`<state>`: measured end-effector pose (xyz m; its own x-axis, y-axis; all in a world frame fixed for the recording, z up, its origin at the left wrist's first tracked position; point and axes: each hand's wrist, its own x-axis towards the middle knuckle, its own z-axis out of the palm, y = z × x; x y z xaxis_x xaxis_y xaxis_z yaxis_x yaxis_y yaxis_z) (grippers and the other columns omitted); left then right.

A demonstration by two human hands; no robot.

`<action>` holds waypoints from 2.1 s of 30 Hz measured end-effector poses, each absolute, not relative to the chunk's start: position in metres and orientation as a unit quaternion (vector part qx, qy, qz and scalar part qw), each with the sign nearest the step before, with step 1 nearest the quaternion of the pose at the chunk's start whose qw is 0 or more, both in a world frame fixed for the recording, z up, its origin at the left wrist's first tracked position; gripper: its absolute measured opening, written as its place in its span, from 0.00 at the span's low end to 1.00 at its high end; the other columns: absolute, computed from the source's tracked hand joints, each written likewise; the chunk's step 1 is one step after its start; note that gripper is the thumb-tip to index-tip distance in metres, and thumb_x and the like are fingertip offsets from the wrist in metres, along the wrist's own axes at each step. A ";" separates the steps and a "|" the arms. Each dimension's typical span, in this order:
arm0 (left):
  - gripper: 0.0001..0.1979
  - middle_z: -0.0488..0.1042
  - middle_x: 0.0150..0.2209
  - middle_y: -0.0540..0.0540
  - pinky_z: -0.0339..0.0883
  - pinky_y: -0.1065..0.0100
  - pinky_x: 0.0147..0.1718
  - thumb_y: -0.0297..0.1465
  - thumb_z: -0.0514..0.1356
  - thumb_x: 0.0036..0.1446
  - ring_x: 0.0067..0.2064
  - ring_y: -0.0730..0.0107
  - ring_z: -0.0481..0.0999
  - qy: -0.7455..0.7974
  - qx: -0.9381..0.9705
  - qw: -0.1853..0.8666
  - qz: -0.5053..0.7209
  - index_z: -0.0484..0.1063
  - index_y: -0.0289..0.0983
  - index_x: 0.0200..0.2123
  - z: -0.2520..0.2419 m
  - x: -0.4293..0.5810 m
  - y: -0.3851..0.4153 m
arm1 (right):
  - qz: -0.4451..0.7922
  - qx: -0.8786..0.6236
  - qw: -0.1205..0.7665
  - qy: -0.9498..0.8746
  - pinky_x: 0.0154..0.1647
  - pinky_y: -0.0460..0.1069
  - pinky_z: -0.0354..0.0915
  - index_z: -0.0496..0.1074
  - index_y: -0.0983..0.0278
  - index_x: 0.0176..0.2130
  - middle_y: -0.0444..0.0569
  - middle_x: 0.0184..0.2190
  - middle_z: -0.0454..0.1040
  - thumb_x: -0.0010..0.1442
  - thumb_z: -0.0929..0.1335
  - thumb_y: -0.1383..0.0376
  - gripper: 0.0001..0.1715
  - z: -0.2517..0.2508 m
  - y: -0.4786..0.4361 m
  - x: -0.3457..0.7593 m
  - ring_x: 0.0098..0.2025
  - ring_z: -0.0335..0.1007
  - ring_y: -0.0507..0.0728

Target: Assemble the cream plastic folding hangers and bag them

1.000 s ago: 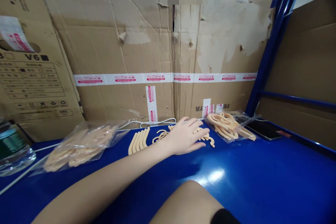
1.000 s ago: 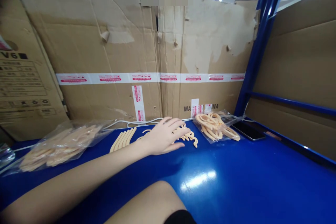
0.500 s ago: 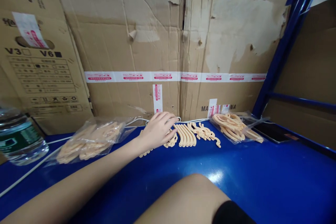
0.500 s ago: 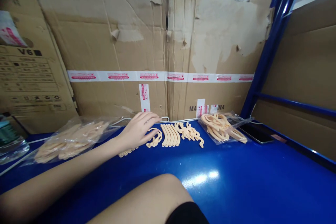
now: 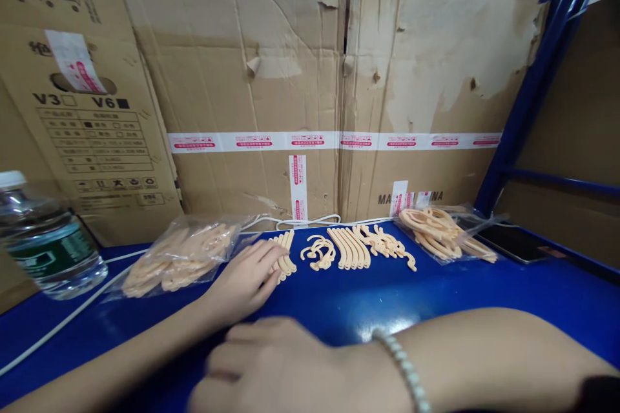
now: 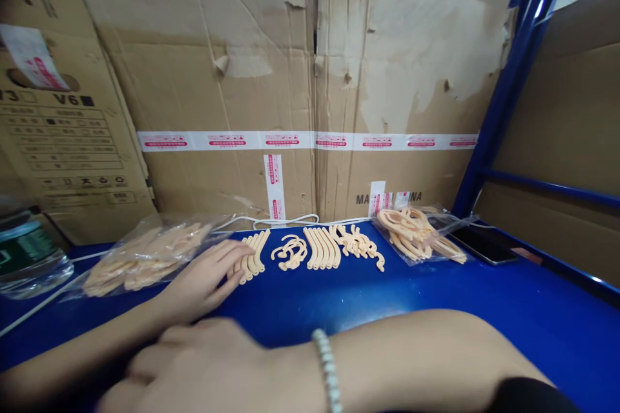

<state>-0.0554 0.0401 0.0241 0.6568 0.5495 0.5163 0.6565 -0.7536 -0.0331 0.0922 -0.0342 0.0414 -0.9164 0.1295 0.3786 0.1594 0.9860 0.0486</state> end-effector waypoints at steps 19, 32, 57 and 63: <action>0.09 0.71 0.42 0.44 0.68 0.59 0.46 0.24 0.49 0.63 0.46 0.60 0.70 -0.379 -0.891 -0.021 -0.249 0.66 0.39 0.41 0.006 -0.077 0.024 | 0.077 -0.314 0.216 -0.921 0.43 0.51 0.66 0.77 0.66 0.41 0.51 0.36 0.76 0.63 0.67 0.73 0.09 0.020 0.062 0.207 0.40 0.71 0.57; 0.10 0.71 0.42 0.45 0.67 0.61 0.45 0.26 0.48 0.67 0.45 0.61 0.69 -0.360 -0.897 -0.025 -0.255 0.68 0.40 0.41 0.006 -0.078 0.028 | 0.121 -0.281 0.247 -0.919 0.39 0.49 0.66 0.74 0.65 0.35 0.48 0.32 0.76 0.59 0.65 0.78 0.11 0.022 0.073 0.212 0.34 0.70 0.54; 0.30 0.73 0.53 0.43 0.76 0.56 0.46 0.31 0.68 0.49 0.40 0.63 0.81 -0.379 -0.585 -0.510 -0.504 0.66 0.42 0.56 0.013 0.001 0.021 | 0.521 -0.324 0.559 -0.557 0.39 0.50 0.74 0.75 0.66 0.39 0.53 0.38 0.80 0.58 0.72 0.50 0.21 0.004 0.025 0.197 0.37 0.79 0.57; 0.12 0.75 0.35 0.48 0.72 0.64 0.46 0.31 0.69 0.48 0.41 0.67 0.76 -0.356 -0.565 -0.567 -0.482 0.73 0.36 0.37 0.006 0.000 0.022 | 0.563 -0.310 0.534 -0.549 0.34 0.46 0.72 0.66 0.63 0.33 0.48 0.31 0.79 0.54 0.75 0.55 0.20 -0.004 0.023 0.196 0.31 0.78 0.53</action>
